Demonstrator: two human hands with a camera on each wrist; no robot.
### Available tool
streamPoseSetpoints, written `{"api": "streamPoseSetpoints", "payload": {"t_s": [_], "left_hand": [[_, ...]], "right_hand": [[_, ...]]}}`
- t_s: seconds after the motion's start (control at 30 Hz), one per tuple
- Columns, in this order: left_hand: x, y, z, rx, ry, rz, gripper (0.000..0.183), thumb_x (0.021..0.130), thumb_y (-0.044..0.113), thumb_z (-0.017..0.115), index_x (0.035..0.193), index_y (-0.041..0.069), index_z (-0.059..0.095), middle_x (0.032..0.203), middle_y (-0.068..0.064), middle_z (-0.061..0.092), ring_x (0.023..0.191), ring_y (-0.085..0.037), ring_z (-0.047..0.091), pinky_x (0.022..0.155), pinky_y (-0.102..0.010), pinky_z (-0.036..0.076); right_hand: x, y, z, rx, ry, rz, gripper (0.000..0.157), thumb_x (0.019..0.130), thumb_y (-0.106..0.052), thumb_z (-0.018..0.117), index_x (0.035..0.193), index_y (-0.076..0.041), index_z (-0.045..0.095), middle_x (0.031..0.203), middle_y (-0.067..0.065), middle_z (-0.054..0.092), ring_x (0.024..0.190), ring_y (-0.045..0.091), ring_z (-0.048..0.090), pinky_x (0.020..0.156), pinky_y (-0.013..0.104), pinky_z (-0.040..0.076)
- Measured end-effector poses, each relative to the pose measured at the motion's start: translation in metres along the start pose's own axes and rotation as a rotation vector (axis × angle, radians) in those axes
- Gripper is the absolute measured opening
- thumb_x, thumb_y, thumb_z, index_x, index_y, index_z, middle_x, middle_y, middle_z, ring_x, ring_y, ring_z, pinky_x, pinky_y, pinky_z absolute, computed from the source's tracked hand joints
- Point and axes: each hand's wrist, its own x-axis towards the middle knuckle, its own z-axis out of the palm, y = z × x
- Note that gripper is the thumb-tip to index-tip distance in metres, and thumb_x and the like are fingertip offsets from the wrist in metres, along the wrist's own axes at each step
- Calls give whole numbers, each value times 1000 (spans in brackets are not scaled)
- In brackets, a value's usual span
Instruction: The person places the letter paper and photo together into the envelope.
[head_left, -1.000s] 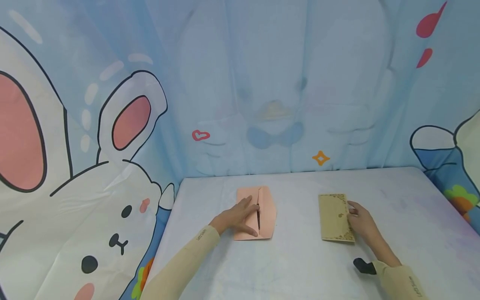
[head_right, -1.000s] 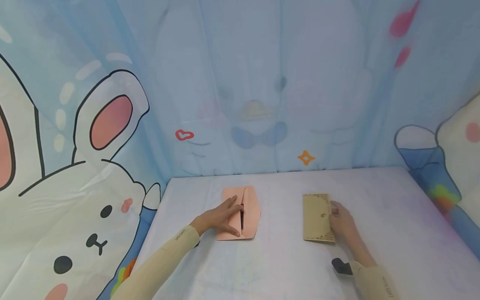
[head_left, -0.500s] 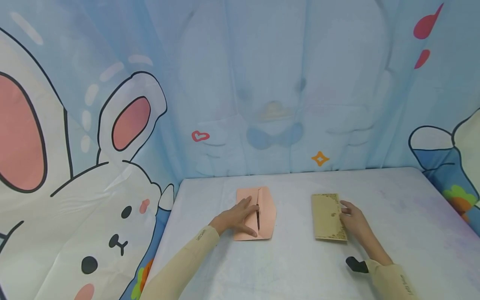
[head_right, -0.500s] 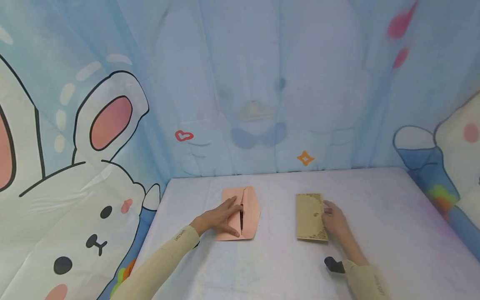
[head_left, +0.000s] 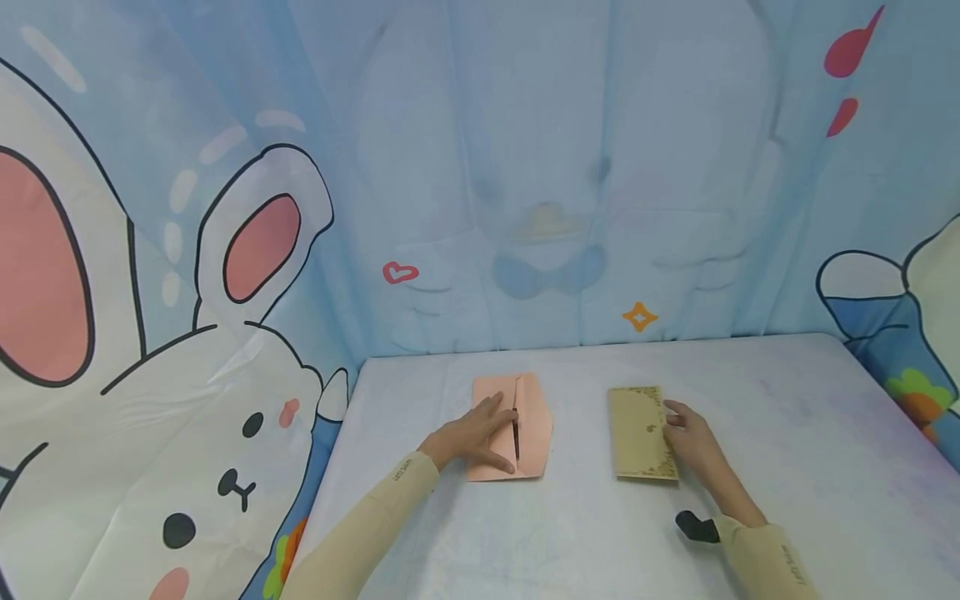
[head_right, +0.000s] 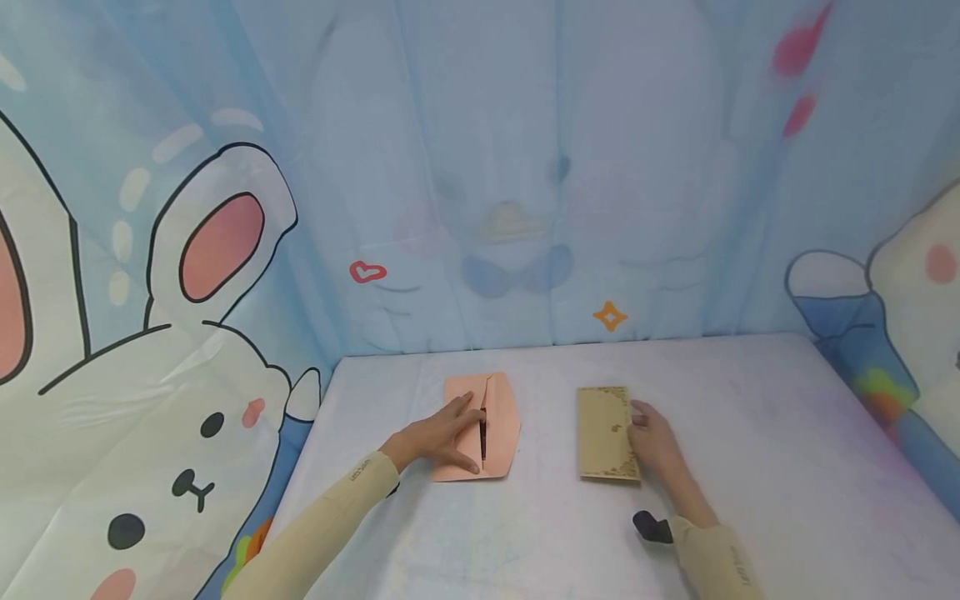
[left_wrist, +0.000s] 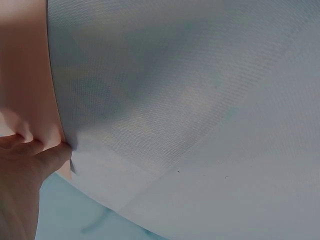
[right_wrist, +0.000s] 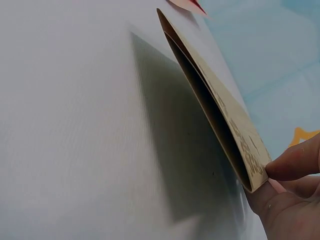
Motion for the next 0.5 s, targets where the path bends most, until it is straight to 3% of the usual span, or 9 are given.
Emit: {"api": "streamPoseSetpoints", "payload": {"t_s": [0.5], "left_hand": [[-2, 1, 0, -13, 5, 3, 94, 79, 69, 72, 156, 35, 29, 171, -11, 2, 157, -33, 9, 116, -57, 34]], "right_hand": [[6, -23, 18, 33, -15, 0, 61, 100, -8, 37, 157, 5, 19, 145, 38, 40, 128, 49, 49, 101, 57, 46]]}}
